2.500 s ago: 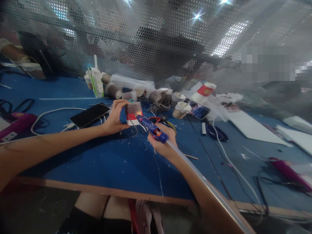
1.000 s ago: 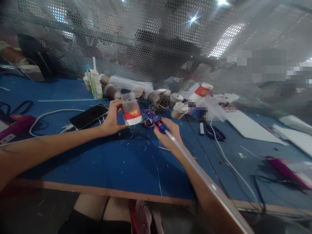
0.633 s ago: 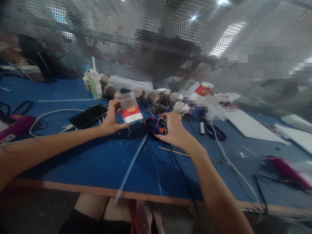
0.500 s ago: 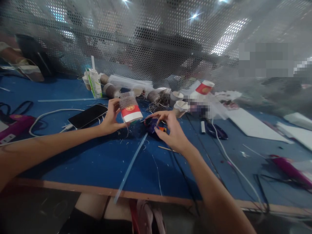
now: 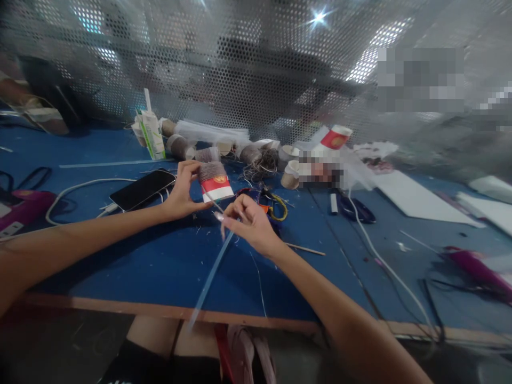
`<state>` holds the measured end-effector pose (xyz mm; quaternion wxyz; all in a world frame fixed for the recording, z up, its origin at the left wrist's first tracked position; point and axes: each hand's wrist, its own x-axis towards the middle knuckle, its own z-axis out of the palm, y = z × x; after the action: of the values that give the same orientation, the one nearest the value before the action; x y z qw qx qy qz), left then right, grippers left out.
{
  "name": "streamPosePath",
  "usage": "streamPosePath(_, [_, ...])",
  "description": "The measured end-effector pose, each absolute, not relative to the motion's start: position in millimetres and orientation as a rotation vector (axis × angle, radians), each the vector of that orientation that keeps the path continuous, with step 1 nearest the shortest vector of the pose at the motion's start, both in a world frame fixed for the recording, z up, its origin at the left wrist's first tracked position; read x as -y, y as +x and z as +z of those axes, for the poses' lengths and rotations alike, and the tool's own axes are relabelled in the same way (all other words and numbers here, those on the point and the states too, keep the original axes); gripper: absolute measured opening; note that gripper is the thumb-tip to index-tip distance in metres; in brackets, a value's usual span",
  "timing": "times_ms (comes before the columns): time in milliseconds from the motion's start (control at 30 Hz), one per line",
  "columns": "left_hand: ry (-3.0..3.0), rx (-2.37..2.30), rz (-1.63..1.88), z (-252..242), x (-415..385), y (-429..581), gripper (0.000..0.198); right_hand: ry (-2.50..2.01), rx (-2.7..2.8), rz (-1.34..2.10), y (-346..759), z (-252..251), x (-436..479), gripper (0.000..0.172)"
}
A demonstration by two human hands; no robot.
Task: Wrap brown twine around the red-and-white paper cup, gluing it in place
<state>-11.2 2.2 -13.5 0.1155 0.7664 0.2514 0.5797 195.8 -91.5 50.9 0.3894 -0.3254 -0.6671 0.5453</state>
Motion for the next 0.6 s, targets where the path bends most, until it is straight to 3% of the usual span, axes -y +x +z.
streamPosePath(467, [2.206, -0.47, 1.475, -9, 3, -12, 0.072, -1.009, 1.574, 0.85, 218, 57, 70, 0.044])
streamPosePath(600, [2.108, -0.46, 1.522, -10, 0, -13, 0.067, -1.25, 1.763, 0.381, 226, 57, 71, 0.036])
